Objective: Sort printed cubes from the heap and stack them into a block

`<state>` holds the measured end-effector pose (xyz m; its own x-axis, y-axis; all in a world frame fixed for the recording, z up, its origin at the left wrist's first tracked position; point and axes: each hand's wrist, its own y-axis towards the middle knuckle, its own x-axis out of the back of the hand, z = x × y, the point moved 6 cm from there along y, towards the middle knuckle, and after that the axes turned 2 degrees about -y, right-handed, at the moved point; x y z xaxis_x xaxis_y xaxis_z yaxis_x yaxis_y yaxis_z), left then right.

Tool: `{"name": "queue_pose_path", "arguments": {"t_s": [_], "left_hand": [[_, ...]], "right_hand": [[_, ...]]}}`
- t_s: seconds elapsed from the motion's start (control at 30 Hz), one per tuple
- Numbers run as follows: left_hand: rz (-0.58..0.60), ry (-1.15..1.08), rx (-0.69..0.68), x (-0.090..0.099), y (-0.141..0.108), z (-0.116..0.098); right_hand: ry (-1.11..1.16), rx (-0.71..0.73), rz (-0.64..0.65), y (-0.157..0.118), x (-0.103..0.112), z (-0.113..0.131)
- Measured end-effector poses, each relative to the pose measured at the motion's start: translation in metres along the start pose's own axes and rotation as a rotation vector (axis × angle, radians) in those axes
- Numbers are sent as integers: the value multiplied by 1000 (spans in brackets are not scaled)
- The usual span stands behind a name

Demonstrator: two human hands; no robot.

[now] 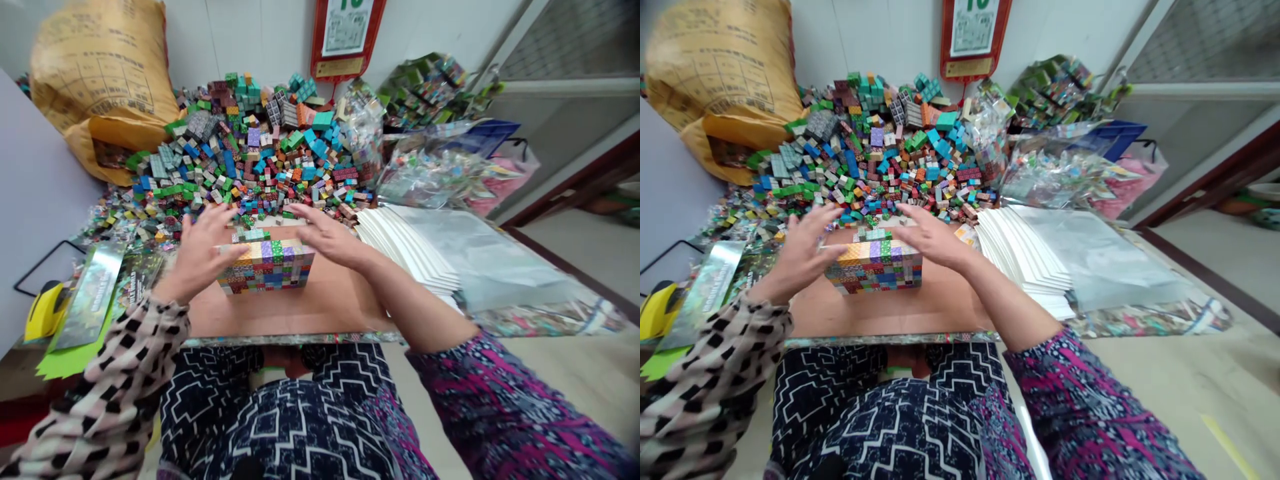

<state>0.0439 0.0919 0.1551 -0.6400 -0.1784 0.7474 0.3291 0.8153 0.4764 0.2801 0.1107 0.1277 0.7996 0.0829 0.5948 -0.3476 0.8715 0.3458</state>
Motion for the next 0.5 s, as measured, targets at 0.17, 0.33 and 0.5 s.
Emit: {"name": "queue_pose_path", "arguments": {"t_s": [0.17,0.33,0.5], "left_hand": [[-470,-797,525,-9,-44,74],[-371,-1024,609,-44,-45,77],[-381,-1095,619,-55,-41,66]], "right_hand": [[595,-387,-294,-24,-25,-59],[797,-373,-325,-16,-54,-58],[825,-375,-316,-10,-57,-47]]}}
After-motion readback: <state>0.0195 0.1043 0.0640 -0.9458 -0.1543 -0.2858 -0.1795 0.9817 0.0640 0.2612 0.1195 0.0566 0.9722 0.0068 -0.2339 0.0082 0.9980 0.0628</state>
